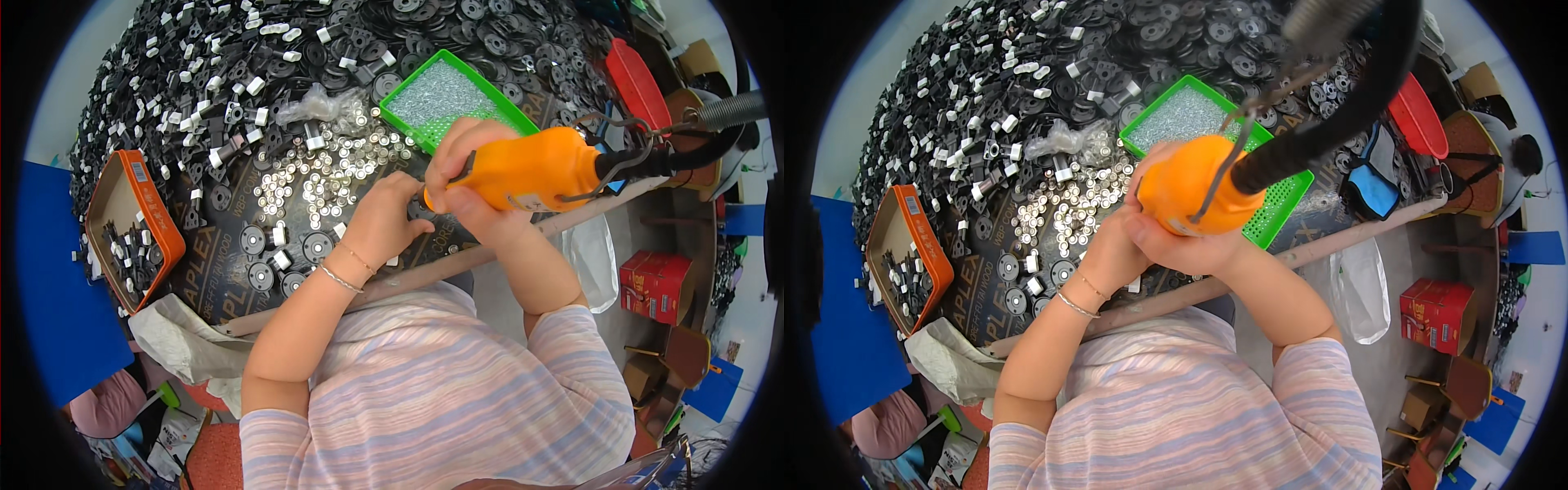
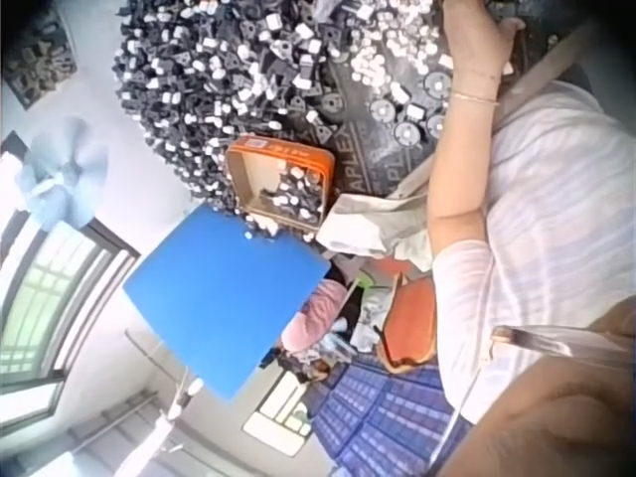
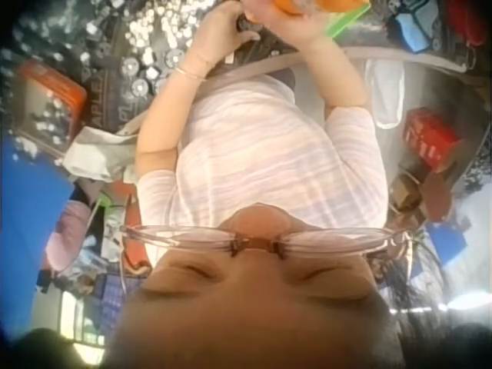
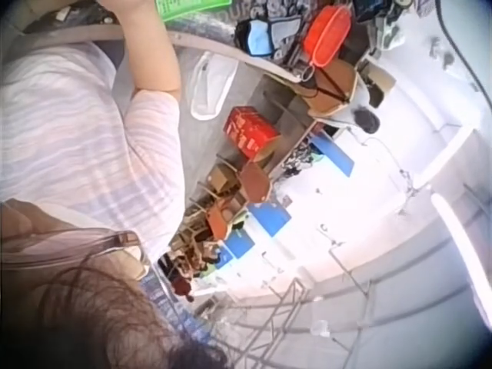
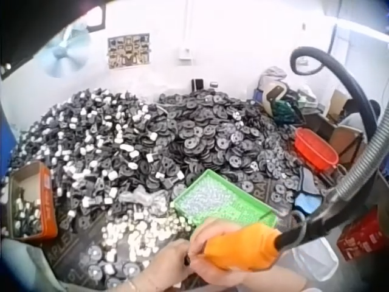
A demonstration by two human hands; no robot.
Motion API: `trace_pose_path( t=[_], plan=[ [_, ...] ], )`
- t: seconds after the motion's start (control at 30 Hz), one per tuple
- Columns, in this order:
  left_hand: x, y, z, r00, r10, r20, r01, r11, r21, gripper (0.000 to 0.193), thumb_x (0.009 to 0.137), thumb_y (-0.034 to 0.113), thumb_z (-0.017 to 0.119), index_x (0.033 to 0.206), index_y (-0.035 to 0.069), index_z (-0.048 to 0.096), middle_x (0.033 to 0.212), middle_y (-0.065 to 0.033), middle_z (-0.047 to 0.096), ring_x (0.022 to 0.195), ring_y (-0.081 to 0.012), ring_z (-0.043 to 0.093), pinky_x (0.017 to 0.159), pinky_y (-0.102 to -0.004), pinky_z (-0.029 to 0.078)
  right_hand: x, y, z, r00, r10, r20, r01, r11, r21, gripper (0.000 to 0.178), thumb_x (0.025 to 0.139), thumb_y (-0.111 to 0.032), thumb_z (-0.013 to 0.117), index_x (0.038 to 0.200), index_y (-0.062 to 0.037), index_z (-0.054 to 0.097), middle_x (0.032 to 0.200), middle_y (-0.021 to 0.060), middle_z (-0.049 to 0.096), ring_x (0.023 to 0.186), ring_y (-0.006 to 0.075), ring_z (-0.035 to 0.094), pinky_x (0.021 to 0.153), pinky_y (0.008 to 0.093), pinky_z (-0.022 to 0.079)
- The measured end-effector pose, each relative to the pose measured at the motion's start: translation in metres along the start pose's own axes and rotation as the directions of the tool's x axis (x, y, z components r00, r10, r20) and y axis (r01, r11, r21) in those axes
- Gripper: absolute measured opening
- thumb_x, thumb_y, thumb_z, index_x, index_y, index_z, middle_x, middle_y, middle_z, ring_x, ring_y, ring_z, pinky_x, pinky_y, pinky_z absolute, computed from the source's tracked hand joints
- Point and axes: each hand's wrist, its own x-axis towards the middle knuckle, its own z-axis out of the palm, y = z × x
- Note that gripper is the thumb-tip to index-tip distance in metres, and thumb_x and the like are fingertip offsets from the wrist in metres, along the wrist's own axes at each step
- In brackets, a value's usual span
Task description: Assembling small mechanical components using an electric screwdriver at a factory workbench.
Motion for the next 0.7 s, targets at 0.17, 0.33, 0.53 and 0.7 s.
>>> trace_pose_path(
  t=[0.17, 0.33, 0.53, 0.7],
  plan=[
    [0.001, 0.0, 0.0, 0.999, -0.018, 0.034, 0.018, 1.0, 0.007, 0.039, 0.058, 0.008, 0.08, 0.091, 0.001, 0.062, 0.091, -0.0141, 0.058, 0.091, -0.0345, 0.055, 0.079, -0.039, 0.045, 0.004, -0.001, -0.001, 0.995, 0.01, 0.094, -0.008, 1.0, -0.02, 0.026, 0.078, -0.011, 0.07, 0.091, -0.0016, 0.049, 0.082, 0.0094, 0.049, 0.061, 0.0147, 0.055, 0.056, 0.0247, 0.047],
    [-0.001, 0.005, -0.003, 1.0, -0.012, 0.001, 0.012, 1.0, 0.003, 0.042, 0.057, 0.01, 0.081, 0.092, -0.002, 0.061, 0.092, -0.0152, 0.058, 0.092, -0.0346, 0.056, 0.08, -0.0384, 0.046, 0.016, -0.02, -0.009, 0.998, -0.052, 0.022, 0.05, 0.995, 0.085, 0.033, 0.079, -0.021, 0.07, 0.093, 0.0003, 0.049, 0.084, 0.0118, 0.051, 0.06, 0.0173, 0.056, 0.053, 0.0267, 0.048],
    [0.0, 0.006, -0.003, 1.0, -0.009, -0.011, 0.009, 0.999, 0.046, 0.048, 0.057, 0.014, 0.083, 0.097, -0.002, 0.061, 0.088, -0.0129, 0.059, 0.075, -0.0294, 0.06, 0.068, -0.0348, 0.049, 0.013, -0.02, -0.05, 0.985, -0.119, -0.122, 0.123, 0.992, 0.029, 0.024, 0.081, -0.012, 0.06, 0.096, 0.0013, 0.047, 0.09, 0.0153, 0.049, 0.061, 0.0191, 0.054, 0.059, 0.029, 0.046],
    [-0.002, 0.006, -0.002, 1.0, 0.007, -0.023, -0.006, 0.998, 0.057, 0.048, 0.057, 0.013, 0.083, 0.097, -0.001, 0.061, 0.088, -0.0128, 0.059, 0.075, -0.0294, 0.06, 0.068, -0.0346, 0.049, 0.009, -0.014, -0.05, 0.956, -0.198, -0.218, 0.217, 0.974, 0.068, 0.02, 0.079, -0.003, 0.06, 0.095, 0.0025, 0.048, 0.088, 0.0146, 0.05, 0.061, 0.0182, 0.054, 0.057, 0.0276, 0.047]
  ],
)
